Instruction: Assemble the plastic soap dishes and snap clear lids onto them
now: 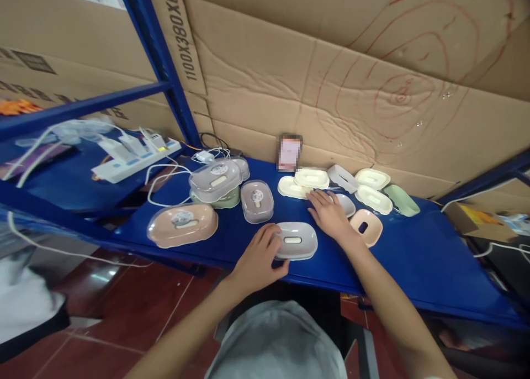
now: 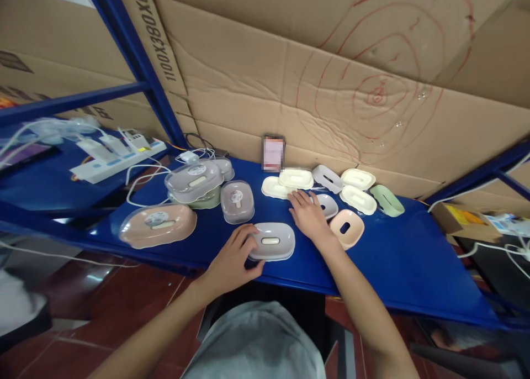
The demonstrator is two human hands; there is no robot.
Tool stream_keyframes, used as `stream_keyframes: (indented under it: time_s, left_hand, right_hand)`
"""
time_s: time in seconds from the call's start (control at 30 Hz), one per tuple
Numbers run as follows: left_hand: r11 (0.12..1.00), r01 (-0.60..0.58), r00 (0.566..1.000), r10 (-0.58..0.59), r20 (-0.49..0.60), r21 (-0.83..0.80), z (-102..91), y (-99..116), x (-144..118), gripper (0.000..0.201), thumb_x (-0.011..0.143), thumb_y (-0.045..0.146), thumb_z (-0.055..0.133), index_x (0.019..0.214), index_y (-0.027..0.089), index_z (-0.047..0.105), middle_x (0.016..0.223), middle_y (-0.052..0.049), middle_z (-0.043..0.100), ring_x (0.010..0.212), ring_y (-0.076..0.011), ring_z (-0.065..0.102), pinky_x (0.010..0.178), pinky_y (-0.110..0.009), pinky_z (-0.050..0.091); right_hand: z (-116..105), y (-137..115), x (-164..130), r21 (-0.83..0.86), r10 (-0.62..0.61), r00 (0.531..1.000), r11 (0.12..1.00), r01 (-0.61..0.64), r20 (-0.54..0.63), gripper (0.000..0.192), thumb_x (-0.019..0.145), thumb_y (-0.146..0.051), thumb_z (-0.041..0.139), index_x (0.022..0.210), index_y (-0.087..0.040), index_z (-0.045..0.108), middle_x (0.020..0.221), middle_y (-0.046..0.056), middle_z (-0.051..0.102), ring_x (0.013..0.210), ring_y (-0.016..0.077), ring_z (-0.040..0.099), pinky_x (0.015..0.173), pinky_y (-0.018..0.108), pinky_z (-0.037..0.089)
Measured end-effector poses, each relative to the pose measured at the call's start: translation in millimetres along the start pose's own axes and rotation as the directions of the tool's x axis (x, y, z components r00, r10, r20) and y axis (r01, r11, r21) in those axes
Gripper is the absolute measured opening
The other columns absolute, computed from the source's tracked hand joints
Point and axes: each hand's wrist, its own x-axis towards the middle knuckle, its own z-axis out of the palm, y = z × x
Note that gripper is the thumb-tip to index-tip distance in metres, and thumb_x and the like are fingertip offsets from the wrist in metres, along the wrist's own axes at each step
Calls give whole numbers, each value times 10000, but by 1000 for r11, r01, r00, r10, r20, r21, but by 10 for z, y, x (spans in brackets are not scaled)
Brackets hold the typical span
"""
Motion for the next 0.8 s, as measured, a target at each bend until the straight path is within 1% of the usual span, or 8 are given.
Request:
stream_keyframes:
  time_s: [0.1,0.2,0.3,0.4,0.5,0.6,0.67,0.8]
  left_hand:
    - [1000,6,1000,-6,14,-13,-12,-4,-2,291,824,186,749,1019,217,534,1338,-142,602,1382,-371,550,1129,-548,560]
    - [1000,10,1000,-10,17,-25,-22,-8,-3,289,827,178,744,1023,222,536,1342,-133,606,1395,-365,543,1136,-549,558]
    - [999,5,1000,-4,21,-34,-28,-10,4,266,845,189,743,1019,221,544,1348,-132,611,1406,-364,536,1138,-550,559]
    - [999,-1,1000,2,27,-35,-27,-10,9,242,864,195,739,1017,219,553,1350,-132,617,1415,-362,534,1143,-549,557]
    - [999,8,1000,-7,28,-35,-27,-7,5,239,870,201,746,1018,218,559,1362,-131,617,1423,-357,536,1150,-539,556]
    - [999,10,999,-9,32,-37,-32,-6,-3,246,874,218,759,1024,220,564,1369,-129,615,1434,-352,534,1157,-526,557]
    - [999,8,999,-6,38,-42,-34,-8,-5,249,876,225,767,1023,219,566,1368,-129,617,1438,-351,532,1160,-524,556]
    - [998,10,999,-7,35,-64,-15,-23,-13,243,882,225,772,1013,221,568,1372,-124,617,1451,-351,527,1177,-526,545]
  right_hand:
    - [115,12,269,-20,16,1000,1000,-16,-3,408,1072,-248,541,1447,-124,643,1444,196,697,1379,354,613,1219,577,367]
    - [160,36,313,-38,1,1000,999,-1,7,330,1081,-295,547,1340,-175,712,1323,149,765,1248,305,681,1176,503,407]
    - [120,96,363,-74,20,999,997,-22,-29,416,1119,-302,449,1479,-189,623,1528,140,646,1409,279,579,1198,450,375]
    - [59,236,588,-126,88,993,987,-98,-77,507,1124,-249,380,1605,-120,476,1645,193,514,1529,320,452,1246,511,289]
    - [20,429,885,-165,125,990,977,-135,-69,461,1096,-221,465,1518,-66,565,1452,255,665,1374,374,589,1199,573,308]
    - [-45,586,1041,-182,90,995,978,-97,-44,290,1078,-250,556,1246,-108,745,1170,204,787,1135,349,700,1102,523,387]
    - [-124,635,1017,-185,49,997,981,-58,-55,258,1079,-286,583,1169,-132,769,1127,176,799,1099,328,706,1050,472,415]
    - [-329,533,663,-190,-23,992,982,-1,-123,317,1102,-349,567,1264,-138,738,1231,164,790,1158,308,690,1060,451,401]
